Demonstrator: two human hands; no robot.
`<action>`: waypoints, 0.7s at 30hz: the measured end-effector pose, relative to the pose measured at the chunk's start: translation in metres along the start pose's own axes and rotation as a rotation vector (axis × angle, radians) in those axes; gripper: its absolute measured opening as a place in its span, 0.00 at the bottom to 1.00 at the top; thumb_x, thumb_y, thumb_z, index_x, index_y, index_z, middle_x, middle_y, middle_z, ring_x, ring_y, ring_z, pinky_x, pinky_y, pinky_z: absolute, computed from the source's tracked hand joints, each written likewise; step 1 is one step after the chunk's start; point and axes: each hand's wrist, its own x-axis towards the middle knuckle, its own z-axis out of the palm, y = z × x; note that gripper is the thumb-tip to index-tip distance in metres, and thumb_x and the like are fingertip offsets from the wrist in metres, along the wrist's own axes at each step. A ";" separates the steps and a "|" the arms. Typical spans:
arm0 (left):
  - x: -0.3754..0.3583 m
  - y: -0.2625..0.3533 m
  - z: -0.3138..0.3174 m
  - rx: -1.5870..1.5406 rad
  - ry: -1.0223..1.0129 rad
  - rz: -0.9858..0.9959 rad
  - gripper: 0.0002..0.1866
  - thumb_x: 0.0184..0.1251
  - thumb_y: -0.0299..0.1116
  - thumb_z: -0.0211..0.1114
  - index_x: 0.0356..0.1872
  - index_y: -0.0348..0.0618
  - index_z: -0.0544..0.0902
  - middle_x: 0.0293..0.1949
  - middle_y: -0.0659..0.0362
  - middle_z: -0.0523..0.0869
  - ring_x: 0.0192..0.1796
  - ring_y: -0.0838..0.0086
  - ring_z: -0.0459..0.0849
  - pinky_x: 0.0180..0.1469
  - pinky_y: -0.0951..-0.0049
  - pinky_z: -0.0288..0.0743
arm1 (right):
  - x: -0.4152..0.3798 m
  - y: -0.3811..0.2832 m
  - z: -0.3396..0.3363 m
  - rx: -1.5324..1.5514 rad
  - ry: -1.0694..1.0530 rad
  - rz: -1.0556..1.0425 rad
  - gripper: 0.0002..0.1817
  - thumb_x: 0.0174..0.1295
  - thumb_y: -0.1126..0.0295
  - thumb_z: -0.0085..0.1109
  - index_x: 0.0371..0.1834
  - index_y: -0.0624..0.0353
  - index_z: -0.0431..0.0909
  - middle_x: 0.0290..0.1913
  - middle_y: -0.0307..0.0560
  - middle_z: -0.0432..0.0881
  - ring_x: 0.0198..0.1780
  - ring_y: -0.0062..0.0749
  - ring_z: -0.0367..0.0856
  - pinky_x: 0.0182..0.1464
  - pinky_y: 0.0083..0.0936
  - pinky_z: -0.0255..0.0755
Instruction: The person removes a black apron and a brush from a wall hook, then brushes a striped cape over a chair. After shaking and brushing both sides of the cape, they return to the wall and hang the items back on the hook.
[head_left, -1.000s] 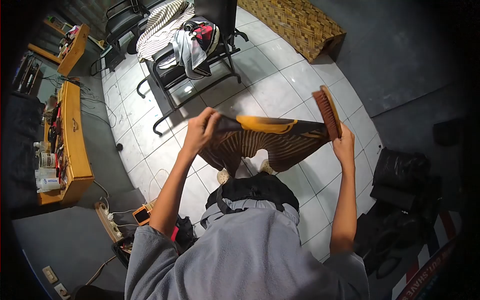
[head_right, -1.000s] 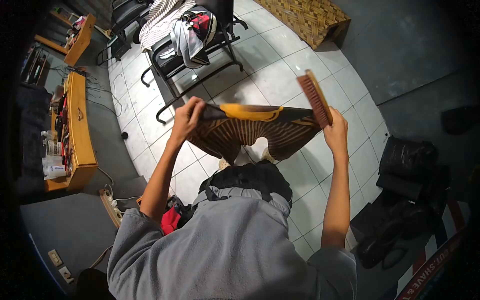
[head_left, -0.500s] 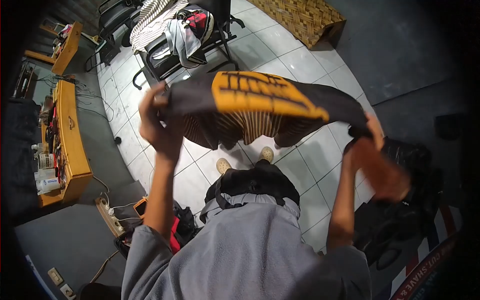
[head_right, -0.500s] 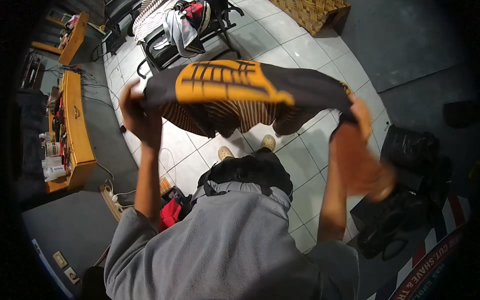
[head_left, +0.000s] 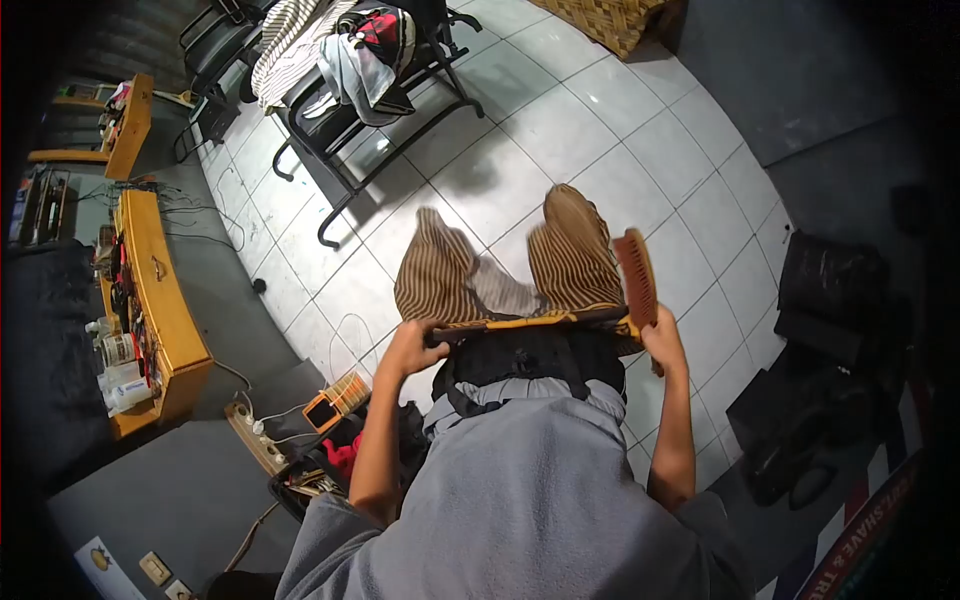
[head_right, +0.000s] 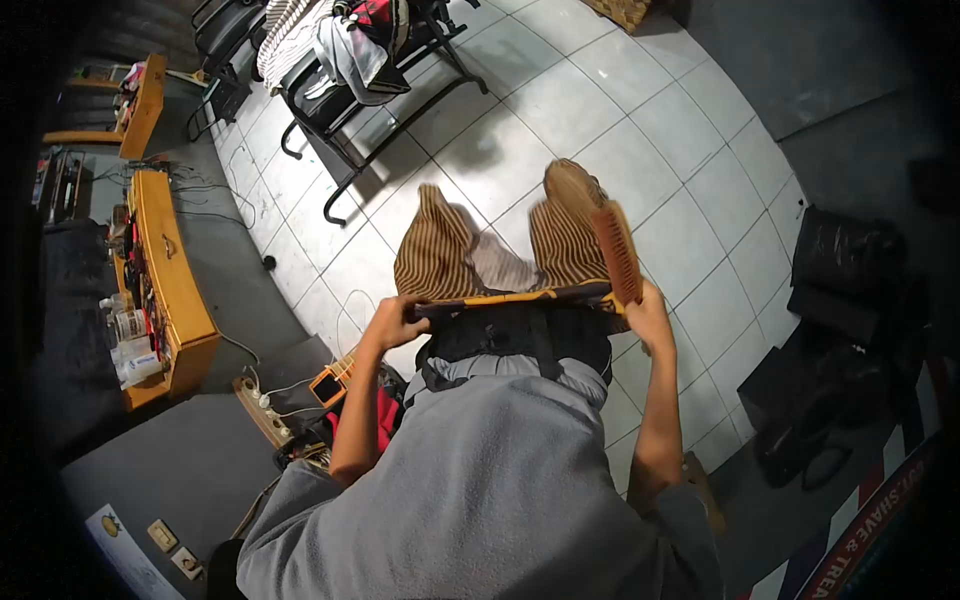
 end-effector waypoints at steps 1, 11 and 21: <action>0.000 0.015 -0.015 -0.018 -0.053 -0.007 0.18 0.40 0.30 0.65 0.38 0.37 0.81 0.28 0.45 0.82 0.32 0.58 0.82 0.37 0.65 0.75 | 0.000 -0.005 -0.004 -0.010 0.029 -0.055 0.13 0.54 0.81 0.45 0.44 0.69 0.73 0.31 0.40 0.77 0.34 0.22 0.72 0.39 0.20 0.68; 0.086 0.059 -0.058 -0.129 0.633 0.349 0.19 0.42 0.13 0.56 0.38 0.41 0.80 0.33 0.50 0.79 0.36 0.58 0.80 0.40 0.69 0.73 | -0.051 -0.112 -0.056 -0.163 0.077 -0.153 0.11 0.54 0.74 0.61 0.36 0.68 0.73 0.29 0.37 0.75 0.32 0.17 0.69 0.35 0.18 0.68; 0.150 0.189 -0.075 0.083 0.319 0.640 0.13 0.38 0.12 0.60 0.29 0.35 0.78 0.26 0.54 0.77 0.29 0.69 0.80 0.33 0.74 0.72 | -0.089 -0.091 -0.118 0.163 0.392 -0.090 0.13 0.51 0.72 0.64 0.35 0.66 0.72 0.30 0.38 0.75 0.31 0.17 0.70 0.34 0.16 0.66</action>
